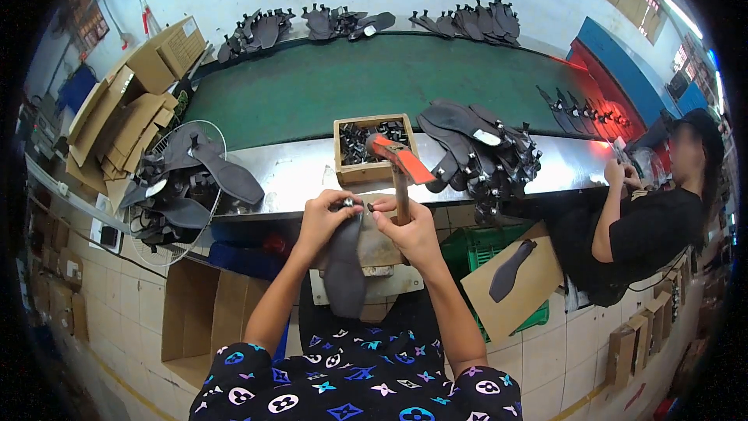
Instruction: Attaching shoe components using a hammer and small tacks on a workbench.
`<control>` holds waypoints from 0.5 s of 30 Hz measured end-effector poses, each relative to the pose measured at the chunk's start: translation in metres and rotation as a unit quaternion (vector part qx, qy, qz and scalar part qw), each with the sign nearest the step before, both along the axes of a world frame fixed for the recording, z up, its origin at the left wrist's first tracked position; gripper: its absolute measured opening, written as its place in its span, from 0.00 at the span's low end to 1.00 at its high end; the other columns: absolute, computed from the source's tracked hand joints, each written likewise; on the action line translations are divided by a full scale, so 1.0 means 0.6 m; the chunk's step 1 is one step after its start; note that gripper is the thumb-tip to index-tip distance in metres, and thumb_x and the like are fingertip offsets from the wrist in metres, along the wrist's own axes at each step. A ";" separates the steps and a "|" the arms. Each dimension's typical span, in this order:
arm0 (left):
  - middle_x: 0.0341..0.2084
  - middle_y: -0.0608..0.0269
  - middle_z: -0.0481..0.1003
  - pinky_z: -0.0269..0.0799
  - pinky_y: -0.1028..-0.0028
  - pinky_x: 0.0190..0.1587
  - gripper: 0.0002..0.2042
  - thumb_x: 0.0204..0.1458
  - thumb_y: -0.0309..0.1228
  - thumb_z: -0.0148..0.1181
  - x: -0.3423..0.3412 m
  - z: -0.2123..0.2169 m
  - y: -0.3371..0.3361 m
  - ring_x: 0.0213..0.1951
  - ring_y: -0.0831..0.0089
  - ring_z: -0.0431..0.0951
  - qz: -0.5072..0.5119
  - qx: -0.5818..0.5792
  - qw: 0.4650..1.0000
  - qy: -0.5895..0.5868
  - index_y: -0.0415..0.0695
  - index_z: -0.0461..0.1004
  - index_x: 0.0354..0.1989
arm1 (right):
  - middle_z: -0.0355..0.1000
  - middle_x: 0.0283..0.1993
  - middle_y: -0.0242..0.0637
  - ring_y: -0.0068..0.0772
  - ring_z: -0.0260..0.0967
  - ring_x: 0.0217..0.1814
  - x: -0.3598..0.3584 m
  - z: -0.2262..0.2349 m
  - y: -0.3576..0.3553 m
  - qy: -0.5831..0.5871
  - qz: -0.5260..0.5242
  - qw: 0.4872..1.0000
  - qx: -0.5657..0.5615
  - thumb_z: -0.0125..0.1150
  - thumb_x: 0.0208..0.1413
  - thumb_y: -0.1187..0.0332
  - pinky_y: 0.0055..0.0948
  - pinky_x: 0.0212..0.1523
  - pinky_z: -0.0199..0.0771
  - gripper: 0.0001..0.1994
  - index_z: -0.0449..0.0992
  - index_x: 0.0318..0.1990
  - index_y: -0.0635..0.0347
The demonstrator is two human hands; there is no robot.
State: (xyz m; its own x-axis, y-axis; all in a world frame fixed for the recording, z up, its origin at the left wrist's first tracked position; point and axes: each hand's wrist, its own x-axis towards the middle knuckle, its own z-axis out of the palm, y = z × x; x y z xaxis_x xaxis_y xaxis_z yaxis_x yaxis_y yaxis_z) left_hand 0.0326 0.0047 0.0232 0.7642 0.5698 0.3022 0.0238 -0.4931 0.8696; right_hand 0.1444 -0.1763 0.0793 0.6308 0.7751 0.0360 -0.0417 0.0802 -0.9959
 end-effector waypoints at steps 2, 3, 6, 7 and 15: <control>0.31 0.55 0.80 0.75 0.70 0.39 0.13 0.44 0.32 0.75 -0.005 0.015 -0.018 0.34 0.65 0.80 -0.007 0.013 1.000 -0.016 0.42 0.83 0.37 | 0.77 0.45 0.36 0.18 0.71 0.37 0.012 0.000 0.014 -0.030 -0.001 0.999 -0.017 0.68 0.56 0.70 0.20 0.37 0.71 0.11 0.79 0.41 0.68; 0.31 0.55 0.80 0.75 0.70 0.39 0.13 0.44 0.32 0.75 -0.006 0.019 -0.027 0.34 0.65 0.80 -0.006 0.012 1.000 -0.015 0.42 0.83 0.37 | 0.77 0.44 0.36 0.18 0.71 0.38 0.015 0.003 0.021 -0.039 0.014 0.999 -0.031 0.68 0.56 0.69 0.21 0.38 0.71 0.11 0.78 0.42 0.68; 0.34 0.54 0.80 0.75 0.69 0.41 0.14 0.43 0.30 0.75 -0.008 0.016 -0.042 0.36 0.63 0.80 -0.006 0.003 0.999 -0.033 0.41 0.83 0.39 | 0.78 0.40 0.37 0.22 0.73 0.39 0.030 -0.025 0.042 -0.078 0.042 0.995 -0.044 0.66 0.57 0.70 0.25 0.40 0.73 0.12 0.77 0.44 0.69; 0.35 0.53 0.80 0.75 0.68 0.42 0.15 0.43 0.29 0.75 -0.006 0.005 -0.040 0.37 0.61 0.80 0.002 0.002 1.000 -0.007 0.41 0.82 0.40 | 0.78 0.39 0.39 0.25 0.74 0.39 0.036 -0.047 0.049 -0.115 0.050 0.992 -0.028 0.66 0.57 0.70 0.27 0.41 0.74 0.12 0.77 0.44 0.69; 0.40 0.49 0.80 0.76 0.64 0.45 0.16 0.46 0.31 0.73 -0.015 0.012 -0.032 0.41 0.55 0.82 -0.030 -0.001 0.999 0.024 0.40 0.81 0.43 | 0.71 0.38 0.46 0.55 0.71 0.40 0.024 -0.005 0.046 -0.342 0.088 0.935 -0.042 0.63 0.51 0.76 0.40 0.41 0.71 0.12 0.74 0.44 0.65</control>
